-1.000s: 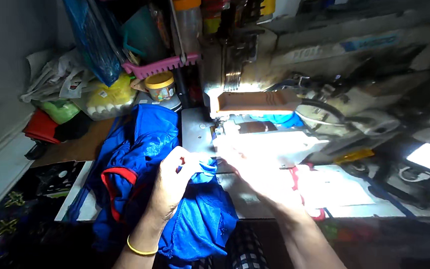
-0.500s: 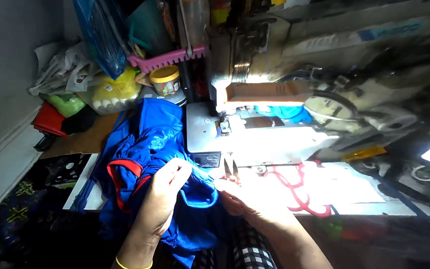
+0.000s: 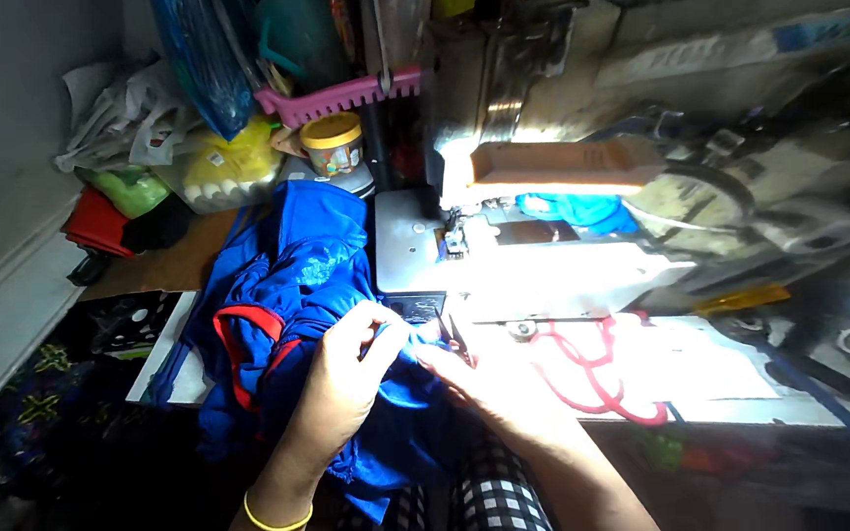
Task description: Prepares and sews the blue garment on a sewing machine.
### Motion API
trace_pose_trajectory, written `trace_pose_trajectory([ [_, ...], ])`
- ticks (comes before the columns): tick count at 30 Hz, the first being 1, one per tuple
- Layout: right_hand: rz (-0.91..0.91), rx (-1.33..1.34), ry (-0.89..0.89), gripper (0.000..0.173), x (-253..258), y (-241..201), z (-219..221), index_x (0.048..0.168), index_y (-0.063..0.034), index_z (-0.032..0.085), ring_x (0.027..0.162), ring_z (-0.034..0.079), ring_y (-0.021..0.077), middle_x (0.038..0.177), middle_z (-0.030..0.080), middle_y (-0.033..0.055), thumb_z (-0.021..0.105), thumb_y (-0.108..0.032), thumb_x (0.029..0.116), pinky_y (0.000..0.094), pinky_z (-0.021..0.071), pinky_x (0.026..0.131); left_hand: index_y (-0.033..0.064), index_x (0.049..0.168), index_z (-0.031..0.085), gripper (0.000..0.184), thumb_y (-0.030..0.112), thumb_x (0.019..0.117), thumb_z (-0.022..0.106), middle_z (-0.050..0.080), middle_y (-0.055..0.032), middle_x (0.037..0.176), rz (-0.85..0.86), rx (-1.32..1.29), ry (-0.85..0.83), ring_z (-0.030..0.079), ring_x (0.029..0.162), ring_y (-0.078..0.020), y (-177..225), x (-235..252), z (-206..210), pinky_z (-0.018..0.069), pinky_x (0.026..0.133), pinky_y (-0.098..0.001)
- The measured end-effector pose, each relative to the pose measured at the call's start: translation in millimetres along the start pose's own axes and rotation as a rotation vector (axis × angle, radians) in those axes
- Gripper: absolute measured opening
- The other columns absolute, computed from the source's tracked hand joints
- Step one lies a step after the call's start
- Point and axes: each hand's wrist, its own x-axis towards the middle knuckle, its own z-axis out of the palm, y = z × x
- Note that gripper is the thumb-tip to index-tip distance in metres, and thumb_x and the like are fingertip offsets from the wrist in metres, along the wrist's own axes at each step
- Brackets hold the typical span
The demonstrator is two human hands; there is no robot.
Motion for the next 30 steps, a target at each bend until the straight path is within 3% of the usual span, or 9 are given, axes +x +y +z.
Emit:
trace_pose_trajectory([
  [5, -0.080, 0.037, 0.032, 0.014, -7, 2, -15, 0.103, -0.0221, 0.073, 0.053, 0.047, -0.0022, 0.074, 0.061, -0.0087, 0.060, -0.019, 0.0974, 0.0139, 0.0411, 0.049, 0.0181, 0.102, 0.069, 0.012, 0.021, 0.1037, 0.058, 0.067, 0.0085, 0.085, 0.069, 0.066, 0.103, 0.063, 0.074, -0.0006, 31, 18, -56, 0.0538, 0.065, -0.0186],
  [9, -0.062, -0.143, 0.182, 0.011, -14, 11, -31, 0.100, -0.0217, 0.071, 0.050, 0.044, -0.0020, 0.071, 0.060, -0.0097, 0.060, -0.022, 0.0964, 0.0148, 0.0376, 0.046, 0.0196, 0.130, 0.050, 0.022, 0.022, 0.1112, 0.039, 0.065, 0.0101, 0.125, 0.359, -0.141, 0.677, 0.062, 0.120, -0.0081, 46, 26, -162, 0.0508, 0.105, -0.0325],
  [11, -0.115, -0.398, 0.137, 0.015, -11, 19, -28, 0.102, -0.0171, 0.070, 0.064, 0.056, -0.0025, 0.081, 0.065, -0.0090, 0.062, -0.029, 0.0975, 0.0163, 0.0490, 0.059, 0.0155, 0.144, 0.041, 0.034, 0.023, 0.1118, 0.035, 0.054, 0.0084, 0.144, 0.372, 0.031, 0.759, 0.051, 0.136, -0.0105, 52, 18, -161, 0.0425, 0.113, -0.0363],
  [13, -0.096, -0.584, 0.032, 0.034, -7, 30, -18, 0.105, -0.0139, 0.074, 0.085, 0.066, 0.0064, 0.093, 0.071, -0.0023, 0.063, -0.045, 0.0959, 0.0295, 0.0566, 0.078, 0.0138, 0.135, 0.051, 0.030, 0.026, 0.1093, 0.045, 0.058, 0.0094, 0.137, 0.375, 0.257, 0.559, 0.054, 0.128, -0.0075, 52, 5, -119, 0.0458, 0.109, -0.0341],
  [15, -0.078, -0.655, -0.056, 0.044, -7, 35, -5, 0.097, -0.0075, 0.072, 0.084, 0.063, 0.0156, 0.088, 0.066, 0.0051, 0.065, -0.051, 0.0933, 0.0378, 0.0525, 0.076, 0.0110, 0.112, 0.067, 0.022, 0.027, 0.1044, 0.055, 0.065, 0.0036, 0.126, 0.446, 0.542, 0.222, 0.059, 0.123, -0.0093, 32, -9, -77, 0.0485, 0.108, -0.0371],
  [20, -0.025, -0.308, -0.040, 0.017, -27, 14, -35, 0.086, -0.0200, 0.069, 0.063, 0.058, -0.0043, 0.072, 0.063, -0.0135, 0.070, -0.036, 0.0914, 0.0160, 0.0486, 0.056, 0.0265, 0.104, 0.078, 0.021, 0.034, 0.0995, 0.059, 0.071, 0.0083, 0.123, 0.415, 1.008, 0.100, 0.057, 0.130, -0.0129, -54, -35, -52, 0.0309, 0.118, -0.0567],
  [24, 0.116, -0.031, -0.001, 0.018, -47, 11, -39, 0.093, -0.0243, 0.063, 0.056, 0.055, -0.0028, 0.068, 0.059, -0.0149, 0.073, -0.039, 0.0892, 0.0164, 0.0471, 0.049, 0.0237, 0.111, 0.077, 0.026, 0.037, 0.1002, 0.057, 0.071, 0.0059, 0.124, 0.390, 0.942, 0.140, 0.056, 0.132, -0.0183, -53, -54, -40, 0.0313, 0.117, -0.0574],
  [27, 0.098, 0.044, -0.051, 0.005, -65, 6, -4, 0.095, -0.0191, 0.062, 0.049, 0.046, -0.0055, 0.065, 0.054, -0.0159, 0.063, -0.024, 0.0968, 0.0147, 0.0398, 0.044, 0.0122, 0.115, 0.076, 0.058, 0.063, 0.0948, 0.058, 0.074, -0.0027, 0.119, 0.363, 0.703, 0.006, 0.065, 0.117, -0.0168, -21, -82, -7, 0.0441, 0.107, -0.0436],
  [30, -0.221, 0.035, -0.177, 0.014, -77, 19, 18, 0.104, -0.0077, 0.073, 0.075, 0.059, -0.0069, 0.092, 0.068, -0.0068, 0.060, -0.013, 0.1016, 0.0108, 0.0508, 0.066, -0.0050, 0.105, 0.073, 0.046, 0.038, 0.0887, 0.076, 0.075, -0.0159, 0.108, 0.263, 0.410, -0.024, 0.070, 0.108, -0.0164, -15, -104, 13, 0.0539, 0.098, -0.0309],
])
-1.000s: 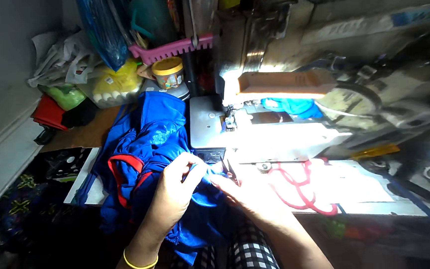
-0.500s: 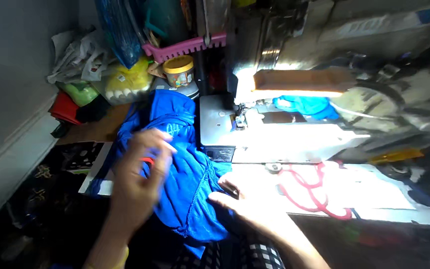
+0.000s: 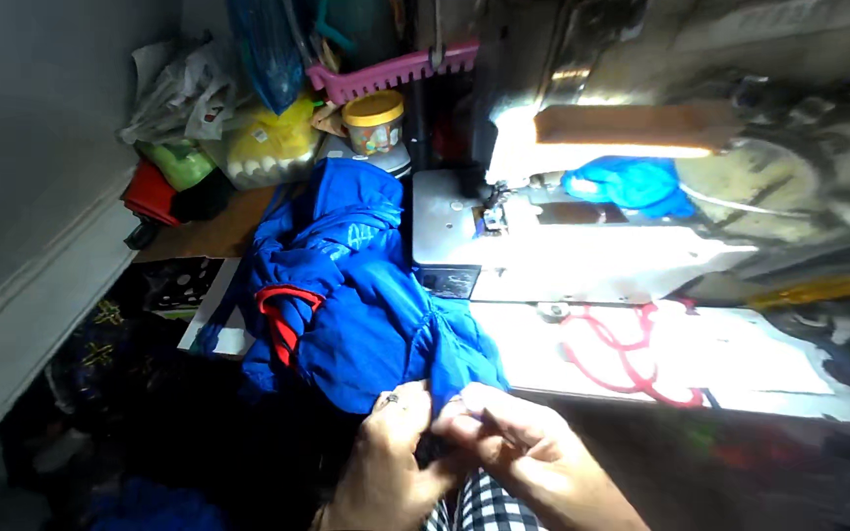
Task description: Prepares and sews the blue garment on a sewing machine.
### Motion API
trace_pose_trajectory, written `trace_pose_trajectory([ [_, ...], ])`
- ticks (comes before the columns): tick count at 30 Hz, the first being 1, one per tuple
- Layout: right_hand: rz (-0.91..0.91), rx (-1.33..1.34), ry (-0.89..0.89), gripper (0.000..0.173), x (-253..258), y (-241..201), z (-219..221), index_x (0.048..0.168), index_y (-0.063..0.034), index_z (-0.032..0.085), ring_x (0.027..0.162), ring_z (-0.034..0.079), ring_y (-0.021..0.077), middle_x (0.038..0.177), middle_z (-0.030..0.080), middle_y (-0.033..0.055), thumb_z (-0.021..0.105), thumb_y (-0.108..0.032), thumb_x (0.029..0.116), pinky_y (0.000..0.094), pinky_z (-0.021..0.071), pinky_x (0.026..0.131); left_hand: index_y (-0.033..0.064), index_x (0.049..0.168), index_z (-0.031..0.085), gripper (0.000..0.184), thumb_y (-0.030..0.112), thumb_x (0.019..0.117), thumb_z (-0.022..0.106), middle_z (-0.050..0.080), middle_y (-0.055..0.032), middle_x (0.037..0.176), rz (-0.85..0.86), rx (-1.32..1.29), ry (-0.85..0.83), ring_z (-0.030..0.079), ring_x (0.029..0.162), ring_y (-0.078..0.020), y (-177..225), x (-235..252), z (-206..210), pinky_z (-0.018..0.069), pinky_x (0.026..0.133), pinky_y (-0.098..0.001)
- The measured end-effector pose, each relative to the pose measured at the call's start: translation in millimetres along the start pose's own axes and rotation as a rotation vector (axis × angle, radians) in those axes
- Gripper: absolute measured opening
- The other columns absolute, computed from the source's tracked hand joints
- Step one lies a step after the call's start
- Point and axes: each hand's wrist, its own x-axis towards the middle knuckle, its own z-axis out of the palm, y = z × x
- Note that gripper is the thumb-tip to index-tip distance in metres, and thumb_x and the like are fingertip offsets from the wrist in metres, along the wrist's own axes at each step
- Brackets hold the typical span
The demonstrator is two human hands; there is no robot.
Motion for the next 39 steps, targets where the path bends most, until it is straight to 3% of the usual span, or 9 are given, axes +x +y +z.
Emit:
trace_pose_trajectory([
  [5, -0.049, 0.029, -0.024, 0.031, -2, -3, -4, 0.133, -0.0115, 0.065, 0.067, 0.051, -0.0101, 0.113, 0.068, -0.0060, 0.049, -0.016, 0.1073, 0.0085, 0.0446, 0.057, -0.0004, 0.100, 0.073, 0.014, 0.011, 0.0972, 0.066, 0.073, -0.0006, 0.091, -0.244, -0.422, 0.031, 0.069, 0.083, -0.0018, -2, 0, -12, 0.0587, 0.078, -0.0193],
  [10, -0.084, -0.109, 0.277, 0.013, -12, -4, -4, 0.115, -0.0128, 0.062, 0.066, 0.053, -0.0097, 0.100, 0.069, -0.0080, 0.057, -0.019, 0.1038, 0.0077, 0.0440, 0.054, 0.0017, 0.097, 0.072, 0.008, 0.006, 0.0961, 0.065, 0.073, 0.0011, 0.087, -0.374, -0.749, 0.091, 0.069, 0.079, -0.0038, 2, 2, -16, 0.0591, 0.075, -0.0223],
  [13, -0.122, -0.226, 0.165, 0.017, -15, -8, 3, 0.114, -0.0049, 0.066, 0.076, 0.060, -0.0040, 0.103, 0.068, 0.0022, 0.061, -0.016, 0.1021, 0.0112, 0.0517, 0.064, 0.0034, 0.095, 0.072, 0.012, 0.010, 0.0984, 0.062, 0.070, 0.0022, 0.086, -0.355, -0.754, 0.074, 0.066, 0.078, -0.0019, 3, 1, -15, 0.0559, 0.073, -0.0204],
  [21, -0.141, -0.436, 0.076, 0.023, -11, -19, 22, 0.115, -0.0003, 0.065, 0.068, 0.054, 0.0034, 0.099, 0.065, 0.0114, 0.069, -0.009, 0.0935, 0.0126, 0.0455, 0.059, 0.0096, 0.095, 0.065, 0.009, 0.016, 0.0943, 0.072, 0.066, 0.0070, 0.087, -0.274, -0.769, 0.012, 0.064, 0.080, 0.0010, 6, 1, -17, 0.0556, 0.074, -0.0180],
  [25, -0.174, -0.525, 0.182, 0.011, -8, -1, 7, 0.100, -0.0037, 0.068, 0.066, 0.055, 0.0011, 0.087, 0.066, 0.0060, 0.064, -0.009, 0.0908, 0.0114, 0.0470, 0.060, 0.0077, 0.088, 0.064, 0.021, 0.023, 0.0901, 0.078, 0.061, 0.0043, 0.078, -0.155, -0.314, 0.149, 0.058, 0.070, 0.0014, -4, 5, -15, 0.0498, 0.064, -0.0132],
  [29, -0.143, -0.556, 0.259, 0.023, -11, 0, -16, 0.112, -0.0109, 0.068, 0.070, 0.051, -0.0036, 0.096, 0.066, 0.0019, 0.068, -0.023, 0.0919, 0.0111, 0.0427, 0.061, 0.0071, 0.093, 0.067, 0.017, 0.023, 0.0910, 0.072, 0.067, -0.0014, 0.087, 0.028, 0.237, 0.295, 0.063, 0.085, 0.0012, -5, 8, -27, 0.0511, 0.079, -0.0099],
  [33, -0.266, -0.655, 0.286, 0.046, 3, -1, 11, 0.130, -0.0137, 0.064, 0.087, 0.064, 0.0075, 0.112, 0.064, 0.0119, 0.075, -0.029, 0.0888, 0.0190, 0.0544, 0.069, 0.0019, 0.099, 0.069, 0.015, 0.017, 0.0996, 0.066, 0.068, -0.0040, 0.091, 0.039, -0.239, 0.064, 0.064, 0.087, -0.0005, 26, 9, -18, 0.0532, 0.079, -0.0140],
  [36, -0.233, -0.557, 0.448, 0.032, 14, 16, 6, 0.111, -0.0049, 0.066, 0.072, 0.059, -0.0001, 0.090, 0.067, 0.0029, 0.070, -0.011, 0.0796, 0.0137, 0.0495, 0.063, 0.0089, 0.101, 0.073, 0.013, 0.019, 0.1002, 0.064, 0.069, 0.0054, 0.095, -0.094, -0.643, 0.079, 0.063, 0.088, 0.0037, 18, 16, -9, 0.0545, 0.079, -0.0142],
  [39, 0.035, -0.097, 0.495, 0.011, 16, 16, -12, 0.099, -0.0120, 0.068, 0.059, 0.054, -0.0054, 0.076, 0.063, -0.0088, 0.066, -0.010, 0.0884, 0.0119, 0.0465, 0.053, 0.0113, 0.103, 0.075, 0.014, 0.020, 0.0995, 0.065, 0.074, -0.0022, 0.102, -0.350, -1.104, 0.193, 0.072, 0.094, -0.0100, 8, 24, -11, 0.0609, 0.086, -0.0306],
])
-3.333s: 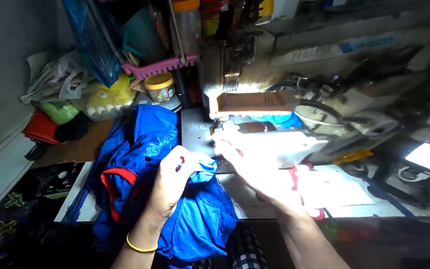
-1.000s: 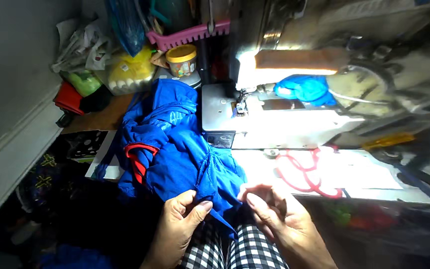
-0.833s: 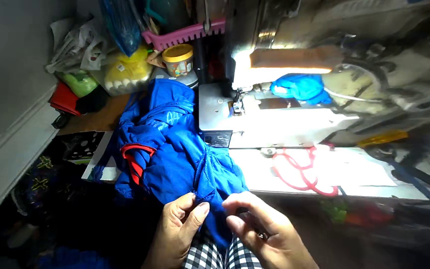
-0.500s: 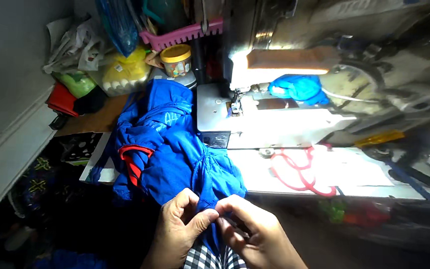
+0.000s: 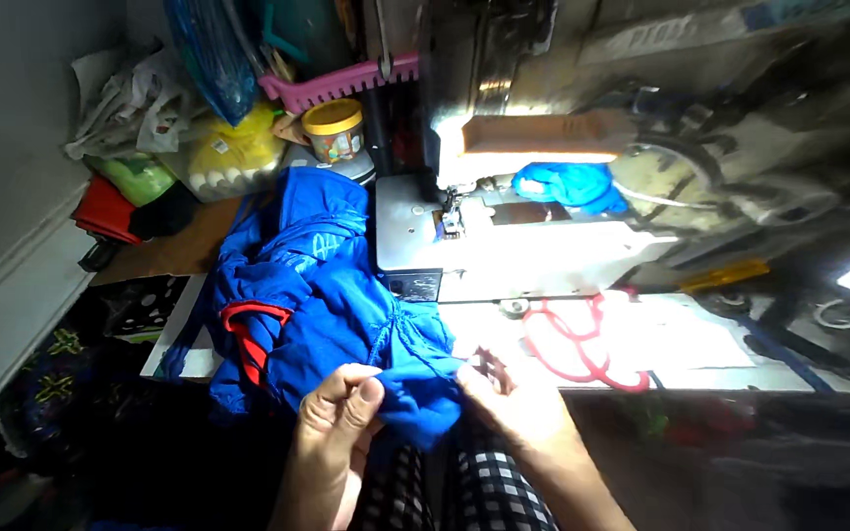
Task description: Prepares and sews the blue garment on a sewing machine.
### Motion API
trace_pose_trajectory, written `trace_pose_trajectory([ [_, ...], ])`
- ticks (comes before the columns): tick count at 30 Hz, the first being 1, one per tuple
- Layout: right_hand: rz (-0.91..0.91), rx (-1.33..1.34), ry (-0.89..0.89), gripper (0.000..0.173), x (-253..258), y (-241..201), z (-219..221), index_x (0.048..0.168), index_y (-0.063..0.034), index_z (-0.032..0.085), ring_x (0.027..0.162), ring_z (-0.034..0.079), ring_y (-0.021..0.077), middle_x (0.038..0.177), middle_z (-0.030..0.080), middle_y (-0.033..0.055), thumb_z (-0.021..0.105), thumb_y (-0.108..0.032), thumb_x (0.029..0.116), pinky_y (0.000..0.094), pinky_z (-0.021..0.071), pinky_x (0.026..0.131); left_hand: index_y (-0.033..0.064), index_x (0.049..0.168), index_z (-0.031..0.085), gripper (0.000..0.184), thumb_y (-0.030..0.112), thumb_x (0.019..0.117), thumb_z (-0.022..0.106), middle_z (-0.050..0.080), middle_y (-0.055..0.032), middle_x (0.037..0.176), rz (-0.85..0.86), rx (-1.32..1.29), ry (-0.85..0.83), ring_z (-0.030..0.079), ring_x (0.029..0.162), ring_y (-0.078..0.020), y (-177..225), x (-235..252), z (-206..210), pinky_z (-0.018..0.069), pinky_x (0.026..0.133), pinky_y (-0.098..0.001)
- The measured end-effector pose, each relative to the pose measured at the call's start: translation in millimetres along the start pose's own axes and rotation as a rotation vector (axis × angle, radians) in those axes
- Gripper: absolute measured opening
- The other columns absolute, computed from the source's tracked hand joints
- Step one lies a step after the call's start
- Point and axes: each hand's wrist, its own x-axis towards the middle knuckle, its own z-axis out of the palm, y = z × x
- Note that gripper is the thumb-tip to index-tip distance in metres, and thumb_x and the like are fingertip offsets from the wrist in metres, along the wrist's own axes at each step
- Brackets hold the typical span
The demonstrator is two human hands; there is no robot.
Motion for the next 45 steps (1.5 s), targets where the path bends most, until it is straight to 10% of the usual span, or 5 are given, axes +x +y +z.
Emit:
trace_pose_trajectory([
  [5, 0.450, 0.780, -0.124, 0.024, -3, -8, -2, 0.097, -0.0088, 0.070, 0.046, 0.050, -0.0023, 0.066, 0.064, -0.0011, 0.049, -0.016, 0.1051, 0.0128, 0.0410, 0.042, 0.0030, 0.105, 0.066, 0.035, 0.017, 0.1102, 0.033, 0.074, -0.0132, 0.094, -0.291, -0.280, 0.292, 0.075, 0.087, -0.0197, 7, 15, 10, 0.0640, 0.078, -0.0370],
  [11, 0.538, 0.750, -0.056, 0.033, 8, -14, 3, 0.081, -0.0112, 0.065, 0.042, 0.042, -0.0037, 0.052, 0.049, -0.0082, 0.045, -0.015, 0.1067, 0.0121, 0.0361, 0.042, 0.0067, 0.110, 0.069, 0.020, 0.010, 0.1044, 0.049, 0.068, -0.0013, 0.104, 0.184, 0.464, -0.011, 0.065, 0.098, -0.0083, -2, 21, -22, 0.0546, 0.089, -0.0246],
  [23, -0.165, -0.124, -0.184, 0.015, 20, 4, 1, 0.105, -0.0138, 0.076, 0.085, 0.066, -0.0005, 0.097, 0.072, -0.0046, 0.063, -0.014, 0.0961, 0.0136, 0.0547, 0.074, 0.0120, 0.102, 0.079, 0.015, 0.020, 0.0944, 0.068, 0.067, 0.0006, 0.097, 0.526, 1.174, 0.031, 0.060, 0.095, 0.0007, 1, 19, -24, 0.0498, 0.084, -0.0111],
  [35, 0.079, -0.003, 0.081, 0.013, 70, -20, -13, 0.109, -0.0107, 0.067, 0.043, 0.051, 0.0039, 0.061, 0.061, -0.0016, 0.059, -0.015, 0.0995, 0.0177, 0.0442, 0.040, 0.0083, 0.097, 0.071, 0.011, 0.010, 0.1001, 0.060, 0.066, 0.0000, 0.083, 0.240, 1.202, -0.347, 0.061, 0.072, -0.0053, 31, 171, 30, 0.0495, 0.066, -0.0239],
  [45, 0.208, 0.250, 0.182, 0.013, 90, -11, -10, 0.094, -0.0039, 0.067, 0.039, 0.050, 0.0039, 0.057, 0.061, 0.0033, 0.057, -0.009, 0.1014, 0.0172, 0.0436, 0.038, -0.0032, 0.116, 0.069, 0.030, 0.020, 0.1009, 0.059, 0.067, -0.0223, 0.118, 0.160, 1.504, -0.432, 0.060, 0.120, -0.0370, -18, 254, 53, 0.0426, 0.101, -0.0587],
])
